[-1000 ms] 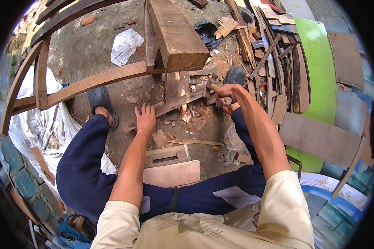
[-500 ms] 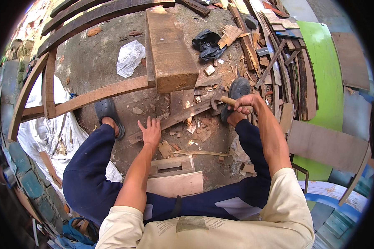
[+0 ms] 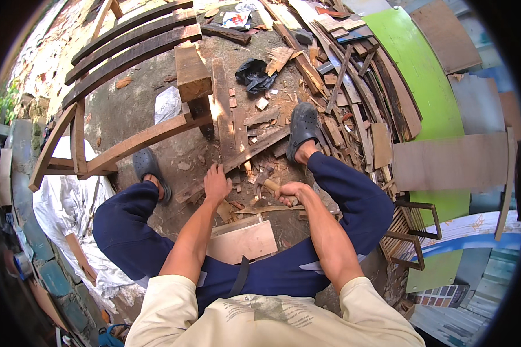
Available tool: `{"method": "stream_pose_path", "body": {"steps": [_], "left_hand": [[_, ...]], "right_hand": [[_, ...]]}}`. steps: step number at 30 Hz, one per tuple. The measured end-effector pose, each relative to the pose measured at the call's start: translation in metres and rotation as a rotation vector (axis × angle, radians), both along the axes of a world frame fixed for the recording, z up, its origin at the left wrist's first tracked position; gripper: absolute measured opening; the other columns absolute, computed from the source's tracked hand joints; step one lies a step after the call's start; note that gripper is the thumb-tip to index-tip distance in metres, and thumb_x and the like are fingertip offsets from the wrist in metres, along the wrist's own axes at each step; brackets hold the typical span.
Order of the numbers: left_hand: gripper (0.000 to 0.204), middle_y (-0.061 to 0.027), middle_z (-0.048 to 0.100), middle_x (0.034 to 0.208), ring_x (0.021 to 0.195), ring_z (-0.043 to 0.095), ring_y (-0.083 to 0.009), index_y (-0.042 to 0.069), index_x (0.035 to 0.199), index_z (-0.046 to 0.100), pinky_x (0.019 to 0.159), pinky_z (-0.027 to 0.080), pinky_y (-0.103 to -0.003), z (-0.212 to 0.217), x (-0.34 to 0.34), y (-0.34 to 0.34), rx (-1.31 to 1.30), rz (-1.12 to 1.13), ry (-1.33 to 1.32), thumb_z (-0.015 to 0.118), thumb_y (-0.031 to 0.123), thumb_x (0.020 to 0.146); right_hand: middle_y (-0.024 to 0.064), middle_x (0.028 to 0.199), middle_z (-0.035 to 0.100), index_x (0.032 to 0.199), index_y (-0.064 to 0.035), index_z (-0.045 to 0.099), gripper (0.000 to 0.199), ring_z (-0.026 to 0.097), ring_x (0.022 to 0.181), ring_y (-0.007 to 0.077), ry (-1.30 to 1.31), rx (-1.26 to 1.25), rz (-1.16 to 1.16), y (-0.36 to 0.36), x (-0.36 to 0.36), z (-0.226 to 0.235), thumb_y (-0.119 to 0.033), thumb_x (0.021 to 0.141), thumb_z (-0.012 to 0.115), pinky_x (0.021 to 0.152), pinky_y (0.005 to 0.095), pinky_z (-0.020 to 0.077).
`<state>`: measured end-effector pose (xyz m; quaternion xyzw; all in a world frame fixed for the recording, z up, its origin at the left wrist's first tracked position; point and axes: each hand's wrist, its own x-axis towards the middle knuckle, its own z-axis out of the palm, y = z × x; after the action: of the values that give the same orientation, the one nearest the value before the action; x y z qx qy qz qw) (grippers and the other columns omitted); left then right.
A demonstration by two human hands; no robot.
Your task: The person sits on the ground and repeatedly strikes a piece of wood with a small axe to break it into smaller pieces. The person adjusts the wood position between strikes and continues chopping until the wood is fragmented.
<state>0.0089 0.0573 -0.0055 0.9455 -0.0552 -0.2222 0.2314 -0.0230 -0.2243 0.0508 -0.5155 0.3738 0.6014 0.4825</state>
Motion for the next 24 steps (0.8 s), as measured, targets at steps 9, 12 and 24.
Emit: {"method": "stream_pose_path", "body": {"steps": [9, 12, 24], "left_hand": [[0.044, -0.0120, 0.068, 0.109, 0.104, 0.064, -0.0255, 0.006, 0.122, 0.065, 0.092, 0.051, -0.040, -0.026, -0.032, -0.043, -0.768, 0.533, 0.582, 0.050, 0.042, 0.101], [0.036, -0.0055, 0.069, 0.099, 0.097, 0.064, -0.0204, 0.010, 0.111, 0.066, 0.086, 0.053, -0.039, 0.008, -0.032, -0.064, -0.979, 0.662, 0.914, 0.047, 0.040, 0.103], [0.029, -0.0028, 0.066, 0.108, 0.093, 0.062, -0.0176, 0.007, 0.114, 0.067, 0.078, 0.051, -0.038, 0.002, -0.023, -0.036, -0.941, 0.542, 0.949, 0.058, 0.030, 0.099]], "right_hand": [[-0.0009, 0.064, 0.052, 0.088, -0.0070, 0.055, 0.010, 0.048, 0.047, 0.0087, -0.233, 0.048, -0.022, 0.029, -0.019, 0.057, -0.015, 0.091, 0.060, 0.042, 0.0268, 0.0422], [-0.0006, 0.064, 0.052, 0.088, -0.0068, 0.055, 0.008, 0.048, 0.047, 0.0090, -0.292, -0.003, -0.136, 0.021, -0.039, 0.072, -0.013, 0.090, 0.060, 0.042, 0.0274, 0.0429], [0.0025, 0.063, 0.054, 0.091, -0.0018, 0.052, 0.013, 0.052, 0.046, 0.0117, -0.270, -0.061, -0.194, 0.072, -0.067, 0.081, -0.010, 0.089, 0.061, 0.040, 0.0284, 0.0451]]}}
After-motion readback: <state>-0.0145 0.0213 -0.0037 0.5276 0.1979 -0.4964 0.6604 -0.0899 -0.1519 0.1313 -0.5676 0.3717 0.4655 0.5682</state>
